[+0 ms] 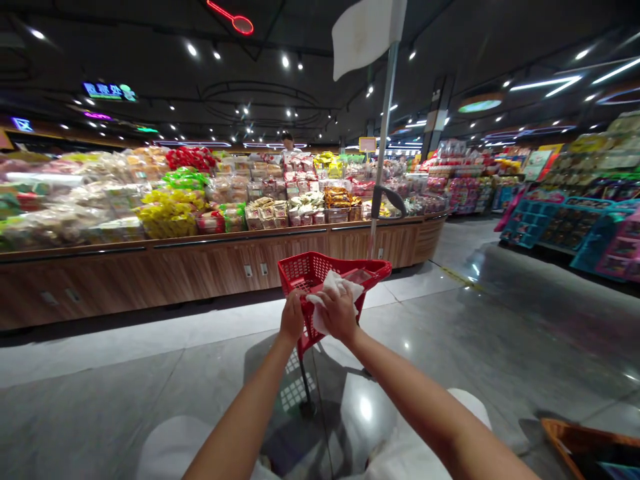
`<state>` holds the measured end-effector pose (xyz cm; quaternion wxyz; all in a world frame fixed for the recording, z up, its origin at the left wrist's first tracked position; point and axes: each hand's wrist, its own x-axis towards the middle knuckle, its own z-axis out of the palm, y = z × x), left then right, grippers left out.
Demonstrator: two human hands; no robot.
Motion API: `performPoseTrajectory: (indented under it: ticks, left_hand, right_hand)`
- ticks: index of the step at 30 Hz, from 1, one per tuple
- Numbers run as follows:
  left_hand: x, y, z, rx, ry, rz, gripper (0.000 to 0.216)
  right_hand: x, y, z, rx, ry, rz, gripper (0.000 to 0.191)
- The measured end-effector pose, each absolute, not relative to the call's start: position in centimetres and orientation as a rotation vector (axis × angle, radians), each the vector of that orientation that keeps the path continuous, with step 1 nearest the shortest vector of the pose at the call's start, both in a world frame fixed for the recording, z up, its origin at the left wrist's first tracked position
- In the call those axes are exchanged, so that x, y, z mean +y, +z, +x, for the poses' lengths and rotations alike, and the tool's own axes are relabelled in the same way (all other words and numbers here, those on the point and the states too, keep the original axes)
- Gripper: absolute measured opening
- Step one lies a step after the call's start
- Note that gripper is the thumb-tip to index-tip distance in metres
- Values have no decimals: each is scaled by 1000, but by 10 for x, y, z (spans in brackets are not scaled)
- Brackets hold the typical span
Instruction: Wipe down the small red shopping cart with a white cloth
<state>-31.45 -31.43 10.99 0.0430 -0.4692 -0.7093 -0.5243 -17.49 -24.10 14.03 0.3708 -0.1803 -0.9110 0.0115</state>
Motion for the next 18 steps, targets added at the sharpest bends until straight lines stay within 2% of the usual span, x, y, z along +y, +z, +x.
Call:
performPoseTrajectory:
  ticks: [3,10,18]
  left_hand:
    - [-319,112,-309,-2117,-1595,-1496,49]
    - [-294,104,-271,-2072,-1236,-1609,36]
    - [-266,100,-235,-1926,-997,-1998,61]
  right_hand:
    - [-227,135,-169,-2351,98,-386,31]
    - [-149,139,-141,-2406,238,-293,40]
    - [-86,164,-124,-2543,306,-437,44]
